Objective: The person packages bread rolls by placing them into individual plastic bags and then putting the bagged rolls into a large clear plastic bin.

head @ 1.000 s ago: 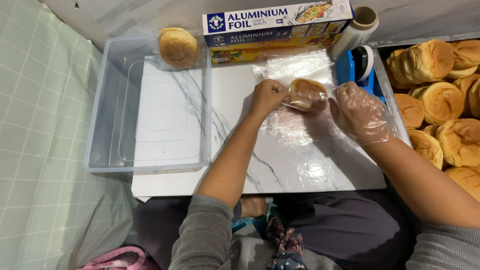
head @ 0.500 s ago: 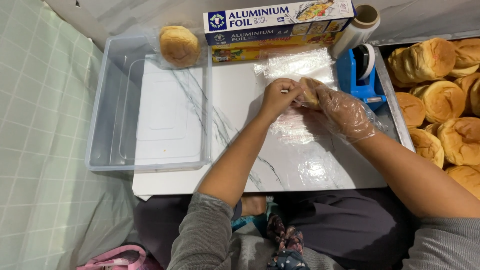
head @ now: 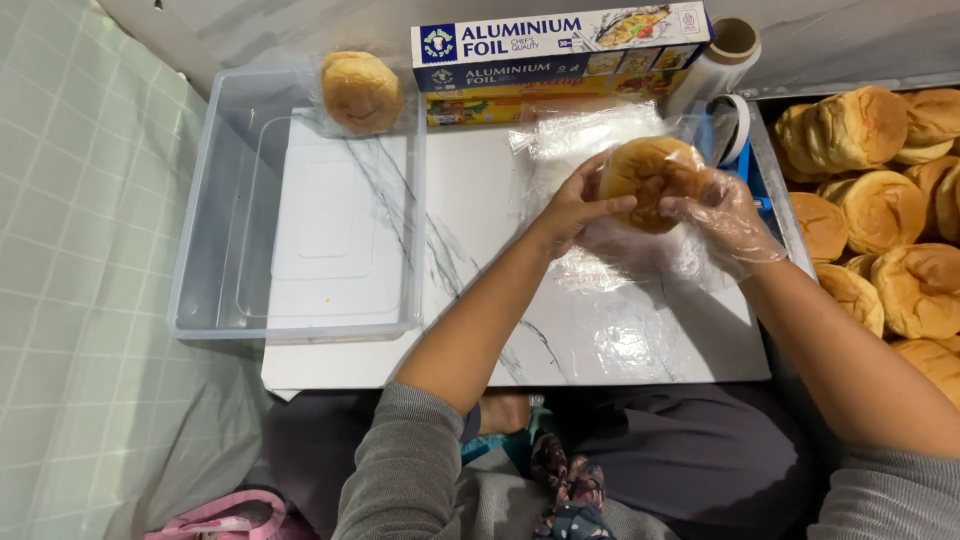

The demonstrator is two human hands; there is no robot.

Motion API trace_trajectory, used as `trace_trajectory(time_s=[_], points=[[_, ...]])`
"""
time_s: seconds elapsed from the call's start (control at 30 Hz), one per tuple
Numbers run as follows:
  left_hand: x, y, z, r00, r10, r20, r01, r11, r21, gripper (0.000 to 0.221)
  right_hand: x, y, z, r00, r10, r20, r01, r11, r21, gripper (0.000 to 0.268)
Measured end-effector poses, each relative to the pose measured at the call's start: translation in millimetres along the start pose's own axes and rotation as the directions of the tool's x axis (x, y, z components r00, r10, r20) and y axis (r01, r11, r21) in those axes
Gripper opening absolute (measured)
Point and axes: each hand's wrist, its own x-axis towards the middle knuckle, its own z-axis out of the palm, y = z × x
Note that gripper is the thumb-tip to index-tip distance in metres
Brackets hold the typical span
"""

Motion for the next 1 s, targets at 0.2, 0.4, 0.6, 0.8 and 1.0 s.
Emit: trace_trajectory(time_s=[0.2,0.4,0.6,0.8,1.0], points=[[-7,9,11,0.977,0.025,0.213,0.056,0.928,-0.368,0.068,-11,-8,13,0.981,0.183,0.070,-0.179,0.982,-0.057,0.024],[5,-27,-8,0.984,0.015,0.179,0.050,0.934,-0.354,0.051,-8,-10,13,0.963,0.198,0.181,-0.192,0.980,-0.053,0.018],[15,-20,-19,0.990,-0.047,0.133,0.076,0.972,-0.224,0.045,-13,-33,33,0.932,0.235,0.278,-0.234,0.972,-0.036,0.050],[7,-10,-13,0.992,-0.092,0.081,0.107,0.972,-0.209,0.040,-5,21,0,0.909,0.274,0.313,-0.287,0.958,-0.003,0.051],[15,-9,-15,0.987,-0.147,-0.057,0.126,0.952,-0.278,0.039,-10,21,-3,0.892,0.302,0.337,-0.324,0.946,0.010,0.033]])
